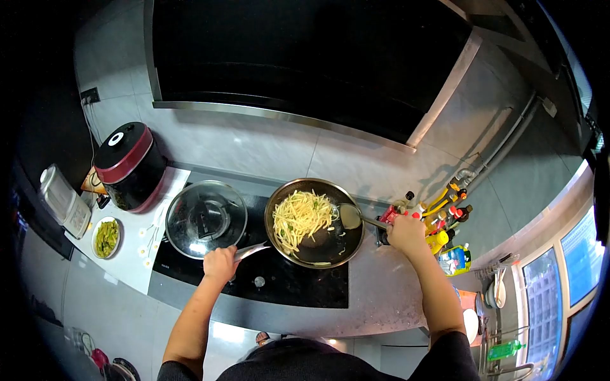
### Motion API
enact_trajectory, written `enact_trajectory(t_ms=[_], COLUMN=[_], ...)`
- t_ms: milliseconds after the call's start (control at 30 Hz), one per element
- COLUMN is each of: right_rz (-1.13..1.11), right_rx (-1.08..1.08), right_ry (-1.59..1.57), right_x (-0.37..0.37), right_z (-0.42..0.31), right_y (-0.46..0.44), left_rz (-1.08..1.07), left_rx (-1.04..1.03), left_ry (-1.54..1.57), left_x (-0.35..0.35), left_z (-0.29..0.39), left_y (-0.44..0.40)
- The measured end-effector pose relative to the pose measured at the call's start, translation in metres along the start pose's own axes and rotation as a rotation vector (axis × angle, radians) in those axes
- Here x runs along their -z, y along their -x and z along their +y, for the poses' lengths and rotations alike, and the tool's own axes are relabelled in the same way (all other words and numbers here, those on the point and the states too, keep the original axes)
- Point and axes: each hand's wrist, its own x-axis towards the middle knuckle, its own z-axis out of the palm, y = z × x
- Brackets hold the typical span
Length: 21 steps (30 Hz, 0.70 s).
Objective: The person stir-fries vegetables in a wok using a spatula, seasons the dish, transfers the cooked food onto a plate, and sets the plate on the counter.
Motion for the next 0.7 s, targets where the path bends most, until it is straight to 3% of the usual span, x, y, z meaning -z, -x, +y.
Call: enact_trajectory(t_ms=[133, 233, 333, 467, 567, 700], right_rz=[-0.17, -0.436, -0.014, 0.175, 0.19, 0.087], right_rx=[0.118, -0.007, 0.323, 0.368, 0.317, 0.227], right_ry=[-0.336, -0.878, -0.764, -0.556, -0.47, -0.362], right_x=[-0.102, -0.114, -0.126, -0.079, -0.043, -0.08], right_z=[0.003, -0.02, -0.011, 0.008, 0.028, 0.048], right_y=[-0.067, -0.059, -0.045, -0.003, 0.001, -0.069], left_rz=[0.003, -0.008, -0.014, -0.03, -0.037, -0.043], left_rx=[0.0, -0.008, -0.005, 0.007, 0.007, 0.012], left_ry=[-0.008, -0.016, -0.018, -0.033, -0.04, -0.039], left_x=[-0.002, -0.002, 0.0, 0.003, 0.002, 0.001], left_z=[0.0, 0.0, 0.0, 0.002, 0.002, 0.002], left_y=[-0.001, 0.0, 0.0, -0.001, -0.002, -0.002])
